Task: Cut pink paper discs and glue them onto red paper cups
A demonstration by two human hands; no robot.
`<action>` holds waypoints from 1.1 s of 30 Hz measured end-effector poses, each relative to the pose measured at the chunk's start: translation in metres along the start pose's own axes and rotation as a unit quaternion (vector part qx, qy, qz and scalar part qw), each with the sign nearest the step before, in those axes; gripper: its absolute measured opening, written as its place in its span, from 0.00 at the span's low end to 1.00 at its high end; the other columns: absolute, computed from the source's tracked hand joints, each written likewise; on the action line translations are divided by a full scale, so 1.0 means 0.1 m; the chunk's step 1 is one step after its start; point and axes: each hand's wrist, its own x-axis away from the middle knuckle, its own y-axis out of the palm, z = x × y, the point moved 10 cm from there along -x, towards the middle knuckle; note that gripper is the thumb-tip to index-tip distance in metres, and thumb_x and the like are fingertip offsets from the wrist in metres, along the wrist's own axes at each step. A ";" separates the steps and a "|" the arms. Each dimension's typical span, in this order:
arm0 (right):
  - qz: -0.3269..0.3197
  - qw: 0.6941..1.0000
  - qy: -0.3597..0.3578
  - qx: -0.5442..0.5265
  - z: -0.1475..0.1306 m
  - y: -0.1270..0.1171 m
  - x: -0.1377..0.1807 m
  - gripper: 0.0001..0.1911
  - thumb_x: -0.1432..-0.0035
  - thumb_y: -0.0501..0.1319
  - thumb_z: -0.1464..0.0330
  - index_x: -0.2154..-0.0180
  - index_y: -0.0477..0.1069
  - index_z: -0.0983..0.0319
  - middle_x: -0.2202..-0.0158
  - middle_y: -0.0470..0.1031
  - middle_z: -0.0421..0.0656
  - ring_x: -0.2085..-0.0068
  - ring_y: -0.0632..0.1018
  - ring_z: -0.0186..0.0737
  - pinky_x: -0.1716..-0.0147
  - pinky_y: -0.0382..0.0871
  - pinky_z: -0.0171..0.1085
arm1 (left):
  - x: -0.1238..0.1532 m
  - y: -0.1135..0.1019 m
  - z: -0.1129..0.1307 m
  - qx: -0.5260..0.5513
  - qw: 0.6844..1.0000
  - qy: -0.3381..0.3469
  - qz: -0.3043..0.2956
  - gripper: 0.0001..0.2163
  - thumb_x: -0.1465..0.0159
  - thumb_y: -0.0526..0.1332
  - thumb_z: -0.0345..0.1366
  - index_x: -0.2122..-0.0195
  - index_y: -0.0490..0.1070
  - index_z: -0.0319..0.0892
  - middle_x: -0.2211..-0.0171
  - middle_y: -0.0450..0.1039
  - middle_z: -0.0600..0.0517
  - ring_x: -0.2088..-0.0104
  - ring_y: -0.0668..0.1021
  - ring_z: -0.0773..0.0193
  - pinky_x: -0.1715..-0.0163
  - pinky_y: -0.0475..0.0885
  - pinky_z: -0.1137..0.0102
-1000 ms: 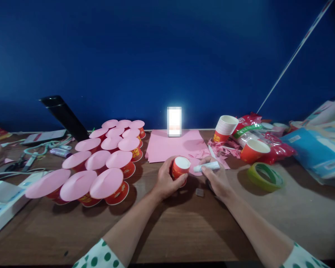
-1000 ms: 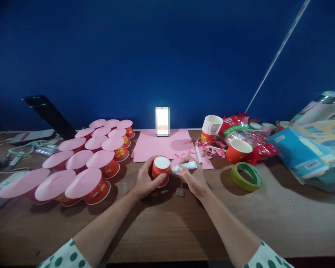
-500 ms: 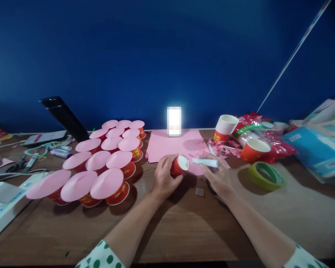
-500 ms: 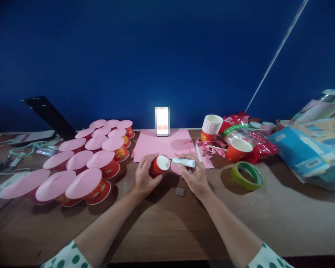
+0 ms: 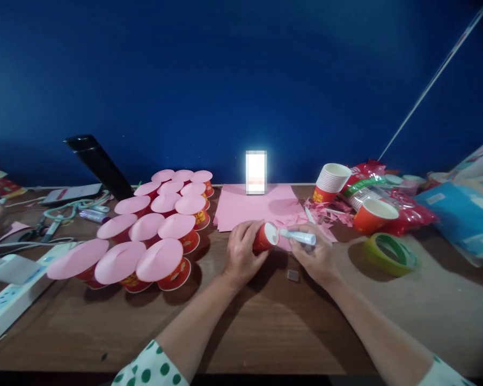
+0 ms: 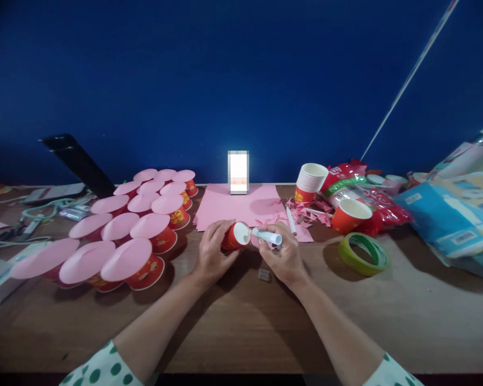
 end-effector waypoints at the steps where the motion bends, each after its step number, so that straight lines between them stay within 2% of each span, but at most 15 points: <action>1: -0.005 1.000 -0.005 0.003 0.01 0.01 0.01 0.08 0.47 0.60 0.70 0.62 0.72 0.58 0.63 0.75 0.44 0.62 0.76 0.43 0.61 0.71 0.41 | 0.00 0.00 0.00 -0.002 1.000 0.002 0.001 0.27 0.47 0.64 0.32 0.45 0.62 0.44 0.52 0.68 0.45 0.51 0.71 0.53 0.50 0.66 0.58; 5: -0.004 1.000 -0.018 0.002 0.02 0.01 0.02 0.09 0.47 0.61 0.71 0.61 0.72 0.58 0.62 0.74 0.44 0.61 0.75 0.43 0.60 0.70 0.41 | 0.00 0.00 0.01 -0.006 1.000 0.009 0.003 0.27 0.46 0.65 0.33 0.45 0.62 0.44 0.52 0.69 0.45 0.51 0.70 0.54 0.49 0.66 0.60; 17: -0.012 1.000 0.002 -0.001 0.06 0.04 0.02 0.09 0.46 0.61 0.69 0.61 0.72 0.58 0.63 0.74 0.44 0.64 0.76 0.42 0.65 0.71 0.39 | 0.01 0.03 0.04 -0.025 0.999 0.027 -0.008 0.25 0.44 0.64 0.36 0.45 0.62 0.45 0.52 0.69 0.44 0.51 0.71 0.53 0.49 0.65 0.58; 22: -0.011 1.000 -0.001 -0.004 0.06 0.03 0.02 0.08 0.46 0.61 0.69 0.62 0.72 0.58 0.63 0.74 0.44 0.63 0.76 0.42 0.62 0.71 0.40 | 0.02 0.03 0.04 -0.011 1.000 0.022 -0.005 0.25 0.45 0.64 0.34 0.45 0.62 0.44 0.52 0.69 0.44 0.51 0.71 0.53 0.49 0.65 0.58; 33: -0.006 1.000 0.026 -0.012 0.08 0.02 0.00 0.07 0.45 0.60 0.68 0.62 0.72 0.59 0.65 0.75 0.43 0.65 0.76 0.41 0.65 0.71 0.38 | 0.01 0.01 0.03 0.014 1.000 0.008 0.003 0.26 0.46 0.64 0.33 0.46 0.63 0.44 0.52 0.69 0.45 0.51 0.71 0.54 0.49 0.66 0.59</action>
